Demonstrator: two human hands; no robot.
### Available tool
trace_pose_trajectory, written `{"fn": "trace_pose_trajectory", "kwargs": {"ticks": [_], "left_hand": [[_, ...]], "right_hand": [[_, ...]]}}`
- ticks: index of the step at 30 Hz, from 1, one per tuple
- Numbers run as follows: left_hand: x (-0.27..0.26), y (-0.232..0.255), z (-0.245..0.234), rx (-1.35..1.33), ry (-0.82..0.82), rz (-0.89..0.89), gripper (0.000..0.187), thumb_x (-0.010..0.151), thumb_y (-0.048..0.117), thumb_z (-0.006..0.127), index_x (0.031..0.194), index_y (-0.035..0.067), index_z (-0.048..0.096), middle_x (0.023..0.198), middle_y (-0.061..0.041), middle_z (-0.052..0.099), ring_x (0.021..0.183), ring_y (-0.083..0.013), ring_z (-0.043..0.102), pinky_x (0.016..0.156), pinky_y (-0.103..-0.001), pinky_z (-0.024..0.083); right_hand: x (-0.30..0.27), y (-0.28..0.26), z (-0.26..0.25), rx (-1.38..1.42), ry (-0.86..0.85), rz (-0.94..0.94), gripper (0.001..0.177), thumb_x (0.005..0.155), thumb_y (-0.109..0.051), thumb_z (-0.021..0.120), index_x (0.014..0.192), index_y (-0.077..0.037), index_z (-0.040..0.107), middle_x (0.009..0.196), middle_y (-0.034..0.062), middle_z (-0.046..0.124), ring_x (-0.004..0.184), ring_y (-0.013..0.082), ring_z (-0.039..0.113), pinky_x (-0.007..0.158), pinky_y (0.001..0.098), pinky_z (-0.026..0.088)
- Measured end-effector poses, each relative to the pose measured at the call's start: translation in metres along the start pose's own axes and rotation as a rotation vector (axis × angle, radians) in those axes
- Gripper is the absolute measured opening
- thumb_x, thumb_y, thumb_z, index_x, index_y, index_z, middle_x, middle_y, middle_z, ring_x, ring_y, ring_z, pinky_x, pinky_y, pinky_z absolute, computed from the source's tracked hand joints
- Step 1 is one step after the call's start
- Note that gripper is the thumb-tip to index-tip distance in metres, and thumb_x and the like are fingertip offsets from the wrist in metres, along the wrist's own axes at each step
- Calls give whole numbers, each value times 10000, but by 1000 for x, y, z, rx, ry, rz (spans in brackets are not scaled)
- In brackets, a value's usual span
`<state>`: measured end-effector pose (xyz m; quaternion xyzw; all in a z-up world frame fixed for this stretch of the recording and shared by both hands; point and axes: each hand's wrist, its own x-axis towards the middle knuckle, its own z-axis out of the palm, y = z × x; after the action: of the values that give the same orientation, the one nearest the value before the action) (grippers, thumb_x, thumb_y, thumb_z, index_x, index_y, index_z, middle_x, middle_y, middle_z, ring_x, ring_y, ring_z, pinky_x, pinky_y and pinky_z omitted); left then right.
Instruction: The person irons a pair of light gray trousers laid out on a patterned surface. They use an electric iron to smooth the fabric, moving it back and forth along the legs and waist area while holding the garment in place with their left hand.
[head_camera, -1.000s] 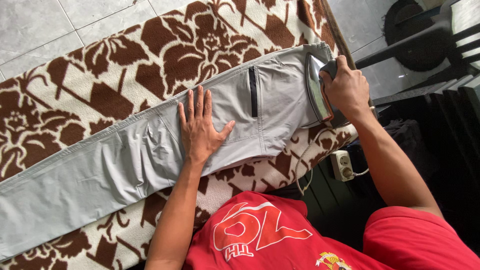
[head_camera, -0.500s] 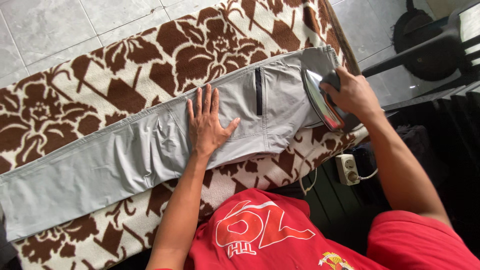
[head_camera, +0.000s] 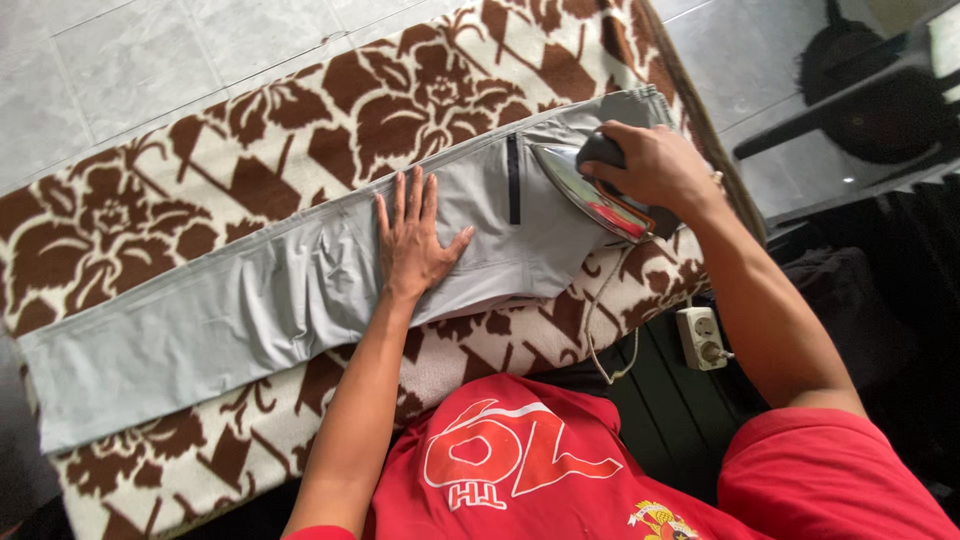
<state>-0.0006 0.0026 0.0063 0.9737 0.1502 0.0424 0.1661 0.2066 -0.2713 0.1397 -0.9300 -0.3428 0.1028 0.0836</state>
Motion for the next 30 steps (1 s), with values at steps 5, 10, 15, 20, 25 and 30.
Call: {"fn": "trace_pose_trajectory", "kwargs": {"ticks": [5,10,15,20,25,30], "left_hand": [[3,-2,1,25,-21,-4,1061,864,785,478,1635,121,177,1729,-50,55,1595,-256,31,1258,-568,-65],[2,0,0,0,-17,-2,1058,854,768,495,1632,130,170,1729,-48,45,1597,-254,28,1263,-553,-71],[2,-2,1,23,-31,-2,1060,863,772,482,1632,120,155,1726,-55,28,1594,-254,25,1254,-555,-73],[2,-7,9,41,-10,19,1024,902,783,410,1638,127,135,1727,-42,9,1597,-255,15,1251,-554,-81],[4,-14,19,48,-23,-1,908,970,751,335,1655,193,127,1742,-7,-2,1617,-240,16,1268,-548,-87],[6,-18,23,46,-11,14,916,960,760,319,1651,192,120,1734,-16,-17,1606,-244,1,1255,-543,-98]], "right_hand": [[-3,-4,13,-29,-106,-36,506,918,-589,680,1226,-187,697,896,143,773,706,309,744,669,466,602],[-25,19,2,-71,-237,-103,498,843,-592,705,1201,-246,713,873,128,780,693,322,747,644,474,581],[-27,25,-1,-108,-228,-141,519,821,-609,731,1186,-241,741,887,113,789,730,310,747,678,463,591],[-4,15,17,-1,-173,-228,434,875,-501,726,1214,-230,726,929,54,792,626,216,735,584,384,599],[-7,13,25,-77,-284,-257,377,917,-463,700,1237,-265,722,922,2,803,572,174,716,532,343,579],[-19,27,13,-99,-338,-327,449,823,-477,754,1226,-279,732,896,4,813,627,131,743,573,326,596]]}}
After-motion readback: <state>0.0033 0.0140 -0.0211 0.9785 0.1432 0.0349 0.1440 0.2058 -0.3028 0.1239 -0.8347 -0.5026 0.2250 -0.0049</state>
